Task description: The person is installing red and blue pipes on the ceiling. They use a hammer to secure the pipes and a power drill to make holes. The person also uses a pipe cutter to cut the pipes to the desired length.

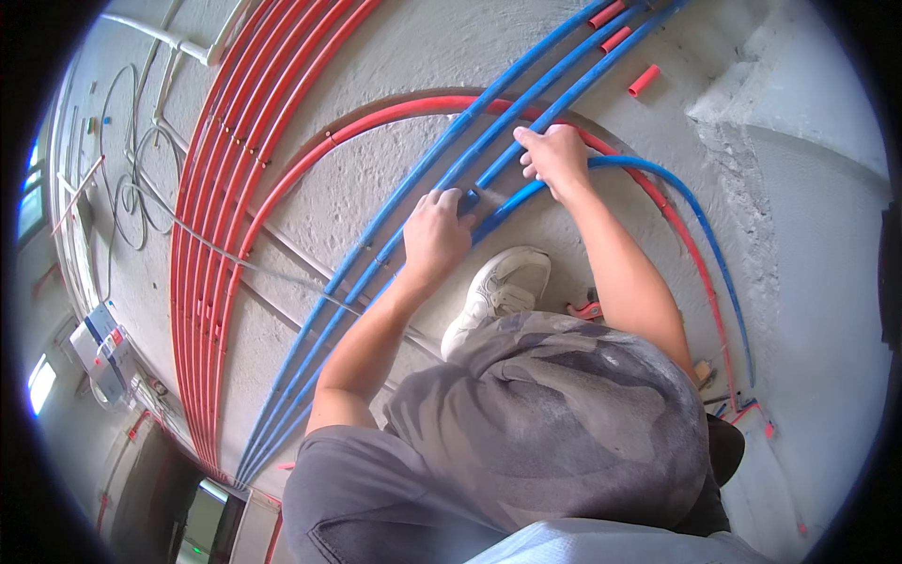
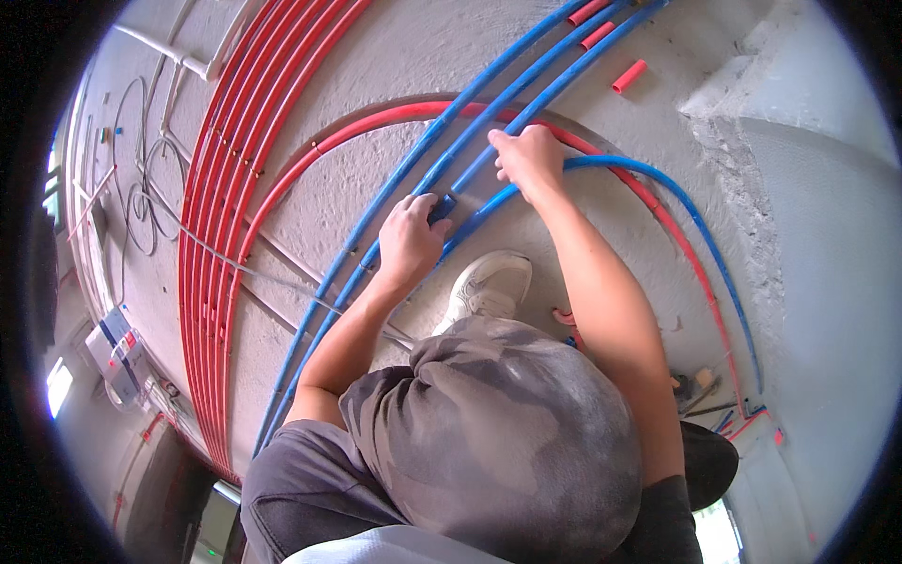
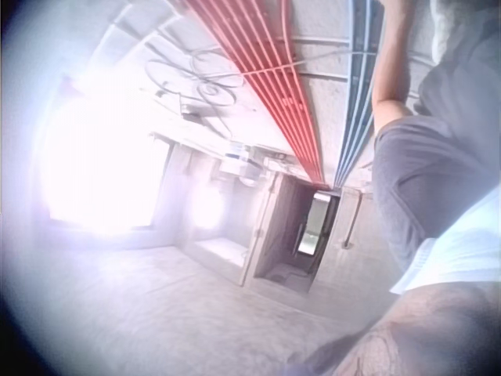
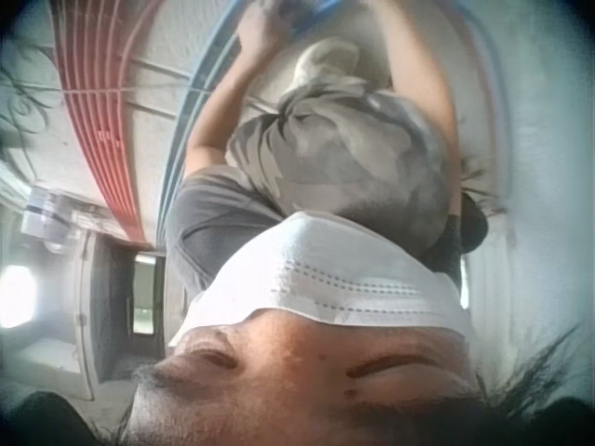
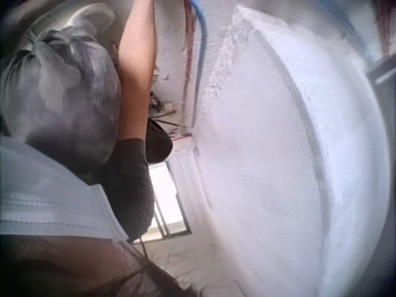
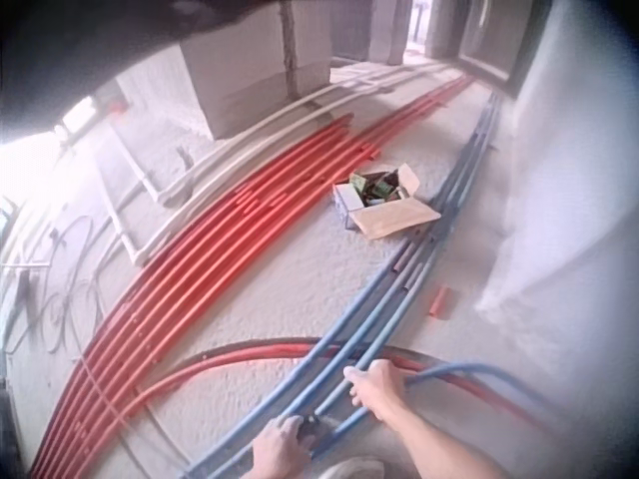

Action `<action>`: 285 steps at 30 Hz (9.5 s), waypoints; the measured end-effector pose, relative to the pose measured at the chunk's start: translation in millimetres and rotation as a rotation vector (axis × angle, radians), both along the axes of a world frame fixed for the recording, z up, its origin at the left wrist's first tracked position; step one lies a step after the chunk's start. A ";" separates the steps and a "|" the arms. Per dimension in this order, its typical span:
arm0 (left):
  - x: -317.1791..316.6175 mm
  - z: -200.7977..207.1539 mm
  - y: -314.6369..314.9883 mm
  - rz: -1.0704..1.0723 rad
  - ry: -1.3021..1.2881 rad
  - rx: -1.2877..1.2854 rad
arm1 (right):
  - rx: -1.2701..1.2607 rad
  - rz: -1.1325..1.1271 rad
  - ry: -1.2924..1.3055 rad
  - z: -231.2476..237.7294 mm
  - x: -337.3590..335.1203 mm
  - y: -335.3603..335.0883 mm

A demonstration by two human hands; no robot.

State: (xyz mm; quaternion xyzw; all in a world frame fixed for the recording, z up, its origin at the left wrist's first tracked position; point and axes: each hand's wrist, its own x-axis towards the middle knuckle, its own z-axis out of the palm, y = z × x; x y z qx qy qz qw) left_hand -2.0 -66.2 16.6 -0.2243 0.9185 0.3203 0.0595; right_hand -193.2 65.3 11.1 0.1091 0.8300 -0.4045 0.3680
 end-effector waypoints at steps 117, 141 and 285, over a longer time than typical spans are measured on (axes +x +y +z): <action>-65.9 -13.4 27.2 -0.338 -0.203 -0.302 | 0.190 0.135 0.330 -17.6 24.1 5.3; -6.0 -9.3 7.5 -0.051 0.163 -0.072 | 0.008 -0.232 -0.047 -15.2 12.5 152.2; -72.3 -48.3 149.0 -0.086 0.242 -0.212 | 0.908 0.500 0.472 -23.2 79.5 721.4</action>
